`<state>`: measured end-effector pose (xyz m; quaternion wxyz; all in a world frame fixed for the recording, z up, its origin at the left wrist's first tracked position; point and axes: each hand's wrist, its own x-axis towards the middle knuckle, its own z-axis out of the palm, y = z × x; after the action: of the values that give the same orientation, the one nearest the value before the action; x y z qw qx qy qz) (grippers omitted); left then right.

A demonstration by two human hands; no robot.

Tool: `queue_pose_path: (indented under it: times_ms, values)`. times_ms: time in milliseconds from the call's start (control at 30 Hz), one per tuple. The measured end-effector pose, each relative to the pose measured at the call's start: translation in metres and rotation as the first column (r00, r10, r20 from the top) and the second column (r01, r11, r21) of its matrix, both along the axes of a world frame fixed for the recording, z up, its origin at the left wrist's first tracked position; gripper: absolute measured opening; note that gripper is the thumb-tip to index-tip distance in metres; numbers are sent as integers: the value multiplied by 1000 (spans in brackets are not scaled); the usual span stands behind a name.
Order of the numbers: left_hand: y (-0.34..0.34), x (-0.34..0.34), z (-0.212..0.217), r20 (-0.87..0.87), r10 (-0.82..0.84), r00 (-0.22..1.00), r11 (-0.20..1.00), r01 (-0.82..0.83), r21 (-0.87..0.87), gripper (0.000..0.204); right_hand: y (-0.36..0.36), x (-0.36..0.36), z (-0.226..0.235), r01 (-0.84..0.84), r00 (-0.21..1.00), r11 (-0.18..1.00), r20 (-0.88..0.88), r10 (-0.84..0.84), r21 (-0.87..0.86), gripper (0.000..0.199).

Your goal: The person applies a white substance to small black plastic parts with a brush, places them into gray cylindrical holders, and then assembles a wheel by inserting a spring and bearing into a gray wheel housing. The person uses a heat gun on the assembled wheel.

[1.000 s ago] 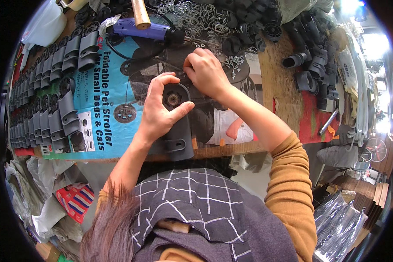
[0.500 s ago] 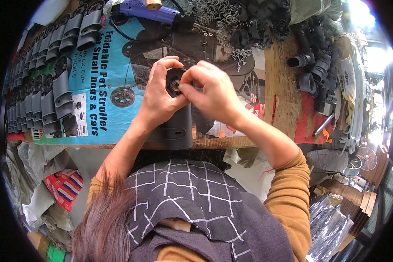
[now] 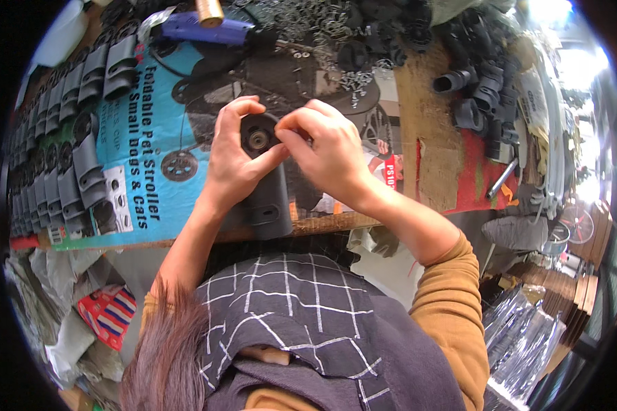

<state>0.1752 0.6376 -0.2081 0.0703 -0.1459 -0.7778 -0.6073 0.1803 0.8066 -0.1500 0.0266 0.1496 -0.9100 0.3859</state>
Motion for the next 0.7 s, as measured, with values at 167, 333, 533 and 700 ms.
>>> queue_pose_path:
  times_ms: [167,333,533,700]
  values:
    - [0,-1,-1,21,-21,1000,1000,21,1,57,64,-5,-14,413,908,852,-67,-414,322,9]
    - [-1,0,-1,16,-21,1000,1000,22,-13,58,85,-19,-41,332,942,867,-183,-282,371,15]
    - [-1,3,1,-16,5,1000,999,-6,-43,56,71,-28,-23,361,928,874,-32,-371,326,15]
    - [2,3,1,-120,34,992,998,-39,-45,37,27,-7,12,113,932,985,357,-59,-132,19]
